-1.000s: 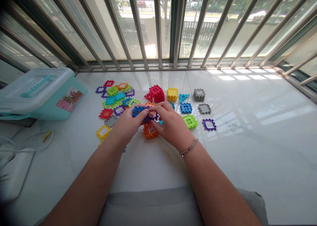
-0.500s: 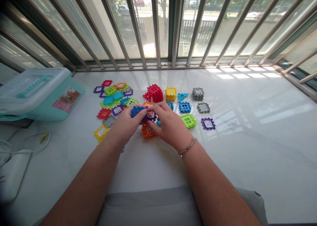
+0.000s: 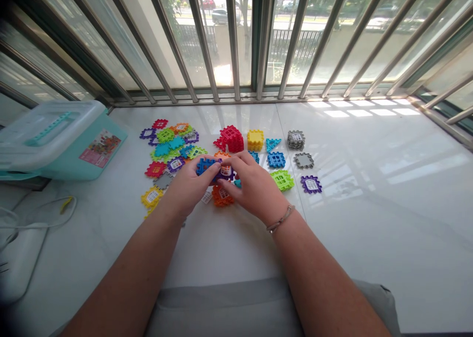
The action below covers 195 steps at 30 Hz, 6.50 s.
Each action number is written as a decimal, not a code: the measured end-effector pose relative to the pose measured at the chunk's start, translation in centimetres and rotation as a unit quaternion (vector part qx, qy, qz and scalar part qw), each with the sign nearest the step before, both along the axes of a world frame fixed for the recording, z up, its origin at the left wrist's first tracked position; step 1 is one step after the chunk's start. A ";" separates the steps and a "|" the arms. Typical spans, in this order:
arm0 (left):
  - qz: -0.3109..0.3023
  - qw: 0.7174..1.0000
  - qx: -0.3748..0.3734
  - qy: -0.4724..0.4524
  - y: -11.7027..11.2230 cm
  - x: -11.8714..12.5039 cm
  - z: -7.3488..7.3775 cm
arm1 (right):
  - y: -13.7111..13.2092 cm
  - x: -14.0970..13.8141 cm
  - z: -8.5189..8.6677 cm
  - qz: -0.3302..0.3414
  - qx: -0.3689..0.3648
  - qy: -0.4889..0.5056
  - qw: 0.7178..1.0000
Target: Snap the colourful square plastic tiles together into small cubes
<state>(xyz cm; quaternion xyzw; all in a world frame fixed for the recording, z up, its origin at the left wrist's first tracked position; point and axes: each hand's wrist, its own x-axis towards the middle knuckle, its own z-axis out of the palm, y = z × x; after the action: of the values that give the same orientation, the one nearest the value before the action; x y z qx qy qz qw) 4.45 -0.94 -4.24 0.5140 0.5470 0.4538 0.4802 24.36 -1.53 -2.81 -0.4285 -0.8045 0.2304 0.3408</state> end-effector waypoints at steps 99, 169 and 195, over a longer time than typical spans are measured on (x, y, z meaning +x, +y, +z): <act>-0.026 0.972 0.016 0.231 -0.7 0.4 2.4 | -0.2 -0.1 0.4 -0.016 -0.032 -0.028 0.999; -0.032 0.963 0.026 0.265 -1.0 0.5 2.7 | -0.1 -0.2 0.4 -0.010 -0.037 -0.046 0.998; -0.049 0.955 0.018 0.290 -1.0 0.5 2.8 | -0.2 -0.2 0.3 -0.012 -0.046 -0.053 0.997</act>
<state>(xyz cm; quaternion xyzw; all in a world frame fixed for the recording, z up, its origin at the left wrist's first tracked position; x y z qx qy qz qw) 4.98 -1.98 -1.49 0.6588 0.6283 0.2708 0.3130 24.19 -1.69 -2.51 -0.4649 -0.8049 0.2402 0.2798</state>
